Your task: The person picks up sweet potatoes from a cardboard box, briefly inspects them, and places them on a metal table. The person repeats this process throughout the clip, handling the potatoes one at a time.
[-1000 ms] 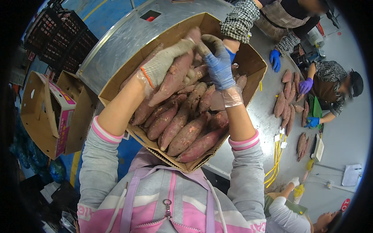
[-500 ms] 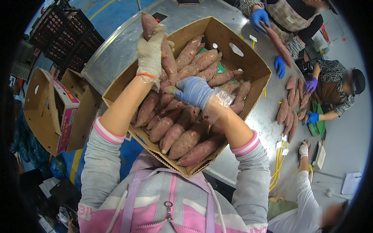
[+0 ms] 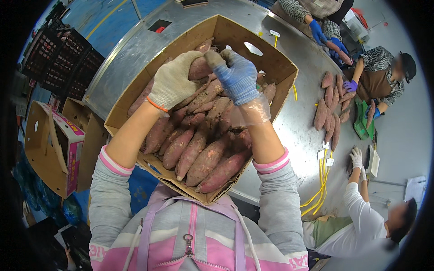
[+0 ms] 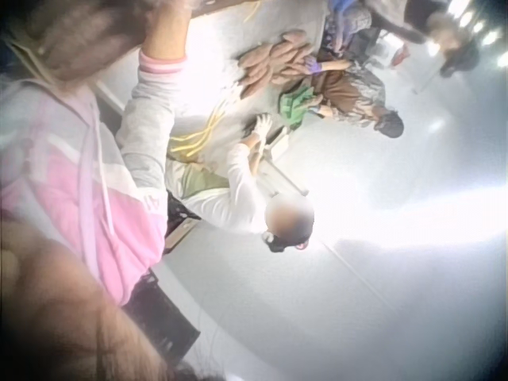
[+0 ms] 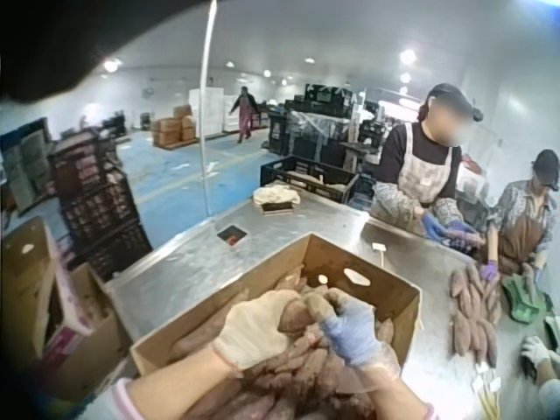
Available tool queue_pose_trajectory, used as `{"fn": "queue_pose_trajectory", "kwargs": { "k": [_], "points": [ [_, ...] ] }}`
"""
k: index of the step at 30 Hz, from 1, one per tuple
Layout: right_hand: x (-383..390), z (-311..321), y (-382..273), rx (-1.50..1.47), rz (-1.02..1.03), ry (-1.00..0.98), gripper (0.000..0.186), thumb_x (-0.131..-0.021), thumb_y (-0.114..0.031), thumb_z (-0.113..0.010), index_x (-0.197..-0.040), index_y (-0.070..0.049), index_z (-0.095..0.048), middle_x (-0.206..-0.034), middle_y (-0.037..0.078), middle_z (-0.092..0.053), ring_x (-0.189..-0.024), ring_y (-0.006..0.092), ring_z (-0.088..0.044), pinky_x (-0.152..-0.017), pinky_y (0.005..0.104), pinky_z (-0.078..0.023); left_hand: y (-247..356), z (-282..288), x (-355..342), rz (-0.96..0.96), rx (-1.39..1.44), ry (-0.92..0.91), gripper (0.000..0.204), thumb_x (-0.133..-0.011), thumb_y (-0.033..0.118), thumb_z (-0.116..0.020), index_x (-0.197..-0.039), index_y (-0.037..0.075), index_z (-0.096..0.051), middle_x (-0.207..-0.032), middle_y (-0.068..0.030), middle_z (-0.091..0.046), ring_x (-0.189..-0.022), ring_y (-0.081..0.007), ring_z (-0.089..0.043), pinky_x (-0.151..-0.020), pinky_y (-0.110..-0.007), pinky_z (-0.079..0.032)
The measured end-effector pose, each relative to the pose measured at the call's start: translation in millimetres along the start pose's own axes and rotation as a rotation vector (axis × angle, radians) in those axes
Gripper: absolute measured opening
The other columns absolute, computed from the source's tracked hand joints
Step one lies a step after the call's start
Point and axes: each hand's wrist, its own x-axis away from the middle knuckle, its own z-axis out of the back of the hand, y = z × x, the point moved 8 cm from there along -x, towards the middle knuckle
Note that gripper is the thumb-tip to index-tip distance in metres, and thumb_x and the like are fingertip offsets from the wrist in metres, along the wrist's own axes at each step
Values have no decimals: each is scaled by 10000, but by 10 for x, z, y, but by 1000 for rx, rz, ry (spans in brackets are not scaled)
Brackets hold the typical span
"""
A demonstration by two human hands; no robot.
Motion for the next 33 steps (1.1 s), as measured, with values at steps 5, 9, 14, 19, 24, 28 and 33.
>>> {"fn": "queue_pose_trajectory", "kwargs": {
  "k": [5,9,14,19,24,28,33],
  "points": [
    [-57,58,301,-165,1,112,385,-933,-369,-600,-810,-12,-675,-633,86,-619,-560,136,-549,-555,318,-467,62,-15,-12,-44,-91,-40,456,-702,211,-725,-1138,134,-610,-1009,-123,-668,-949,-326,-641,-811,-382,-519],
    [-204,95,242,-102,-81,80,472,-968,-409,-526,-708,-20,-592,-584,7,-536,-513,118,-522,-459,269,-407,-174,18,-26,255,203,28,430,-747,254,-737,-1109,54,-617,-973,-143,-670,-929,-267,-658,-806,-352,-522],
    [-38,-403,713,-267,-315,-301,477,-936,-450,-569,-1103,-6,-623,-848,73,-637,-702,123,-589,-616,261,-480,-525,-355,69,864,1375,4,574,-872,316,-670,-1298,-22,-483,-1121,-145,-617,-1028,-272,-602,-892,-386,-491],
    [205,-709,345,-2,-168,-493,719,-886,-424,-644,-1388,22,-388,-1144,155,-596,-959,220,-603,-828,300,-502,-852,-487,72,821,1501,223,405,-924,239,-588,-1258,29,-495,-1258,-139,-514,-1173,-274,-500,-1012,-441,-422],
    [347,-702,419,-490,-549,-688,470,-898,-479,-590,-1140,-78,-542,-873,50,-603,-666,106,-570,-550,210,-465,-660,-330,-42,648,1625,89,288,-941,204,-554,-1153,9,-534,-1123,-127,-589,-1057,-260,-575,-978,-426,-463],
    [462,-724,368,-621,-734,-642,614,-857,-691,-504,-1037,-111,-594,-843,50,-631,-610,99,-586,-493,219,-473,-559,-289,-35,684,1624,22,358,-944,246,-567,-1194,-7,-526,-1153,-143,-582,-1076,-270,-574,-976,-418,-471],
    [317,-781,345,-649,-779,-363,826,-849,-760,-429,-1211,-30,-564,-999,122,-670,-718,147,-645,-618,264,-530,-711,-272,12,724,1465,99,485,-931,307,-594,-1265,-31,-496,-1211,-161,-555,-1106,-267,-565,-983,-408,-464]
  ]
}}
